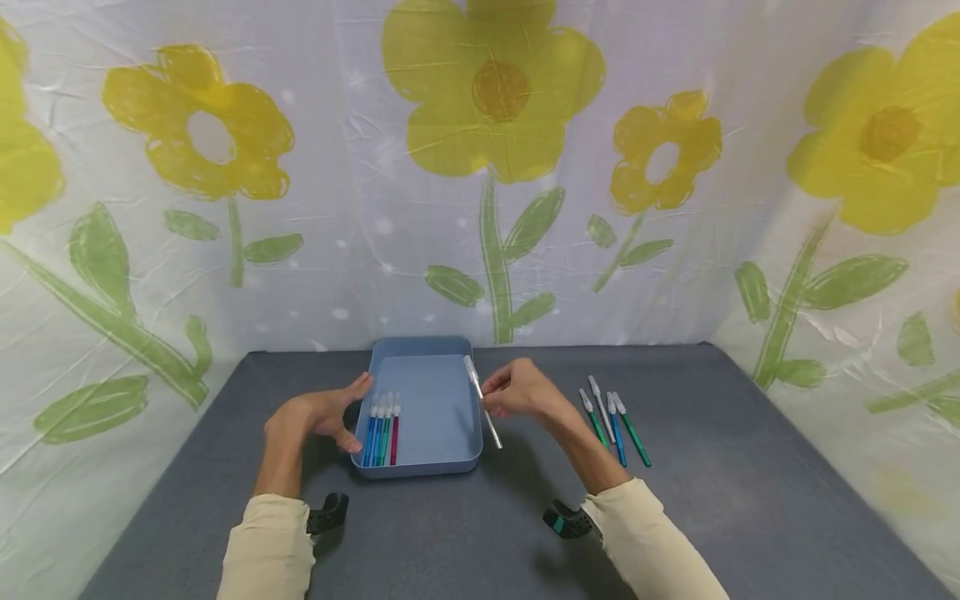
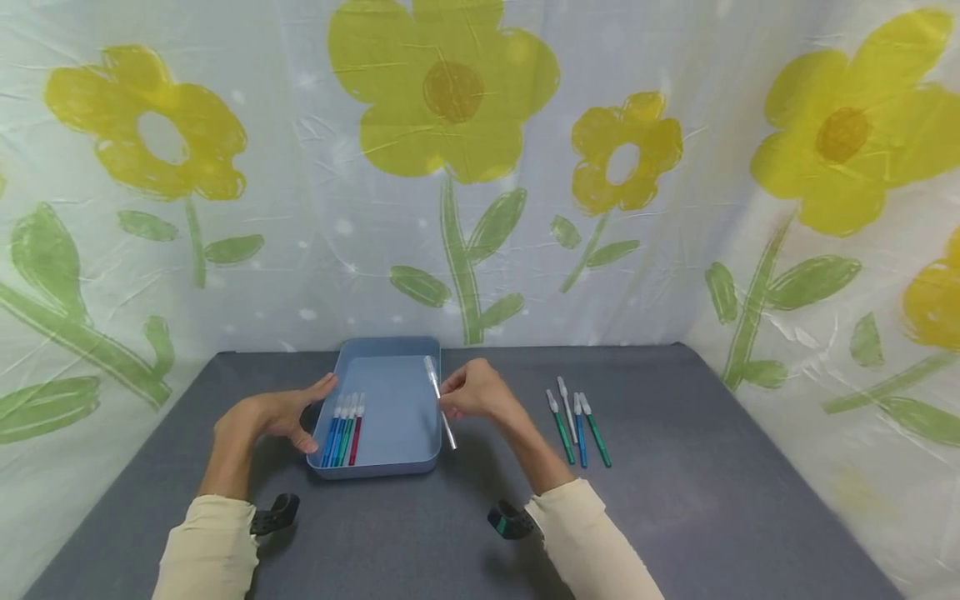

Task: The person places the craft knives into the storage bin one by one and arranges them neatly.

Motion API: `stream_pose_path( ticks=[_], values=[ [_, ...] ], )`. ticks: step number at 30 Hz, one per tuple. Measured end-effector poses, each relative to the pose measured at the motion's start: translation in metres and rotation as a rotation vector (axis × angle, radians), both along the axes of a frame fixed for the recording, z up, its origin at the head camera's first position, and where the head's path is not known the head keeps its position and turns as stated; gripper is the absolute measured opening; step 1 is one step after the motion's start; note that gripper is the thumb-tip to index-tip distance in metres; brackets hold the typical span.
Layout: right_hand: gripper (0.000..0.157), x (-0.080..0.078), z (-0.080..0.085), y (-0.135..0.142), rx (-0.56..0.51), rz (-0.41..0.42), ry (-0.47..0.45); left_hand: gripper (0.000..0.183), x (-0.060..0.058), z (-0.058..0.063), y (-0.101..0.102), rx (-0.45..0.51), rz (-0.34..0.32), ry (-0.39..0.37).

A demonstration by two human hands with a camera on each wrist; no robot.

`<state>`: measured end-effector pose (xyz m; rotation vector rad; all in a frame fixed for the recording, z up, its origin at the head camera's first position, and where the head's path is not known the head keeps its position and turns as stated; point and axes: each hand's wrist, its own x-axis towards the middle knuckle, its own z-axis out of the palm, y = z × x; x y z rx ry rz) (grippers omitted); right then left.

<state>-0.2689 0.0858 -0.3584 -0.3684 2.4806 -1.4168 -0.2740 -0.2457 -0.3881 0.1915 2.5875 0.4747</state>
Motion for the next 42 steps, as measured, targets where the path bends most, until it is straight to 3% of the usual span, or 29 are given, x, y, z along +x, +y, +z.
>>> stream_pose_path(
  ticks=[13,21,30,42],
  values=[
    [0.016,-0.005,-0.013,-0.048,-0.069,-0.048,-0.039,0.133,0.001,0.001,0.001,-0.015,0.016,-0.008],
    [0.010,-0.007,-0.030,-0.078,0.001,-0.082,-0.034,0.132,-0.002,-0.001,-0.001,0.022,-0.025,-0.002],
    [0.004,-0.007,-0.049,-0.102,0.022,-0.099,0.000,0.131,-0.003,-0.002,-0.003,0.018,-0.022,0.004],
    [0.010,-0.009,-0.063,-0.121,0.058,-0.183,-0.087,0.129,-0.001,-0.001,-0.001,0.018,-0.003,-0.004]
  ],
)
